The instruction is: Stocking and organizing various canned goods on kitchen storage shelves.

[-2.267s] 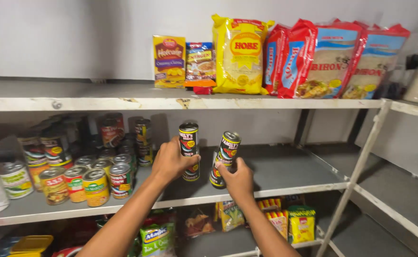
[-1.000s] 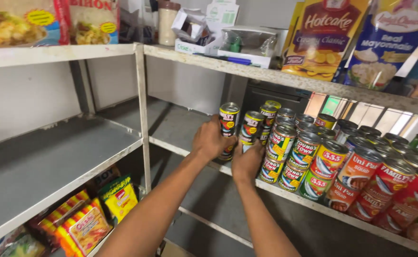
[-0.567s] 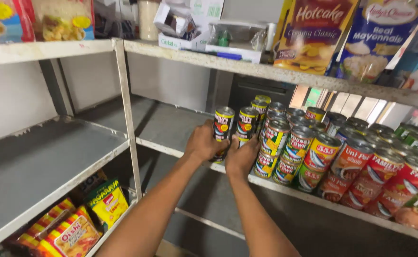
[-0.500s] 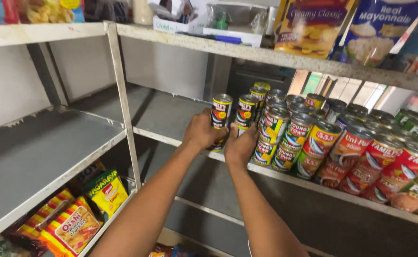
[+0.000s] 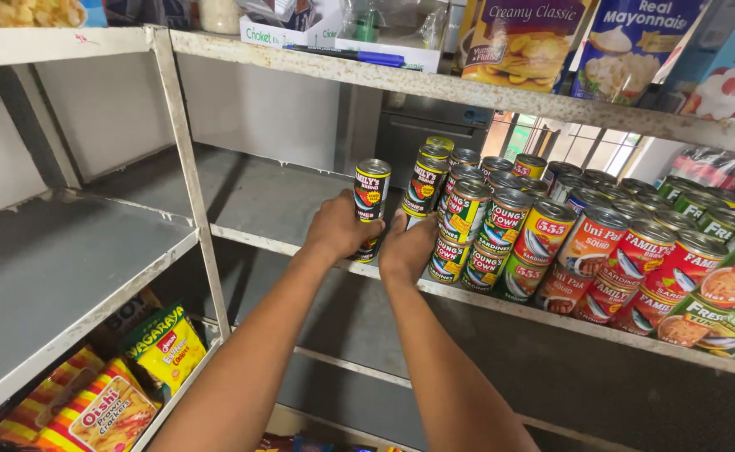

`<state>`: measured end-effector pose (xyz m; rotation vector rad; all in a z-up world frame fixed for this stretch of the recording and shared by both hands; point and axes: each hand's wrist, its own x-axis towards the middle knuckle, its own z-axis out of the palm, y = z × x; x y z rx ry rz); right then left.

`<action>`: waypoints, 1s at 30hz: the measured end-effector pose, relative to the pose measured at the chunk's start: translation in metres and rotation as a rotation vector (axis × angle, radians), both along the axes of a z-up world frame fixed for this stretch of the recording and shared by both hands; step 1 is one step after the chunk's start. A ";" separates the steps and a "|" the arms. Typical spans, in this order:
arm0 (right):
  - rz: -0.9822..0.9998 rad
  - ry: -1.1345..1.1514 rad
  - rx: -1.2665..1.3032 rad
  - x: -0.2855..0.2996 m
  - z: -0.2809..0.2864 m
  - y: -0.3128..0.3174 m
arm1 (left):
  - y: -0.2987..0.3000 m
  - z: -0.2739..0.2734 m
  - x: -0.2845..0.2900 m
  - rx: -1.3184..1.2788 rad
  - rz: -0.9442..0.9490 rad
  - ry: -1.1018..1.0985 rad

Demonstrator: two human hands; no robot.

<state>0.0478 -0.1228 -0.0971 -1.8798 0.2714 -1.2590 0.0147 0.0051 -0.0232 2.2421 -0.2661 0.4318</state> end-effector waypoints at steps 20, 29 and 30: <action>0.084 0.049 -0.134 -0.031 -0.001 -0.007 | -0.006 -0.001 -0.004 0.033 0.052 0.098; 0.052 0.376 -0.579 -0.082 -0.018 -0.007 | -0.011 -0.023 0.024 0.001 -0.078 0.106; 0.056 0.309 -0.672 -0.091 -0.020 -0.005 | -0.010 -0.022 0.023 -0.005 -0.077 0.084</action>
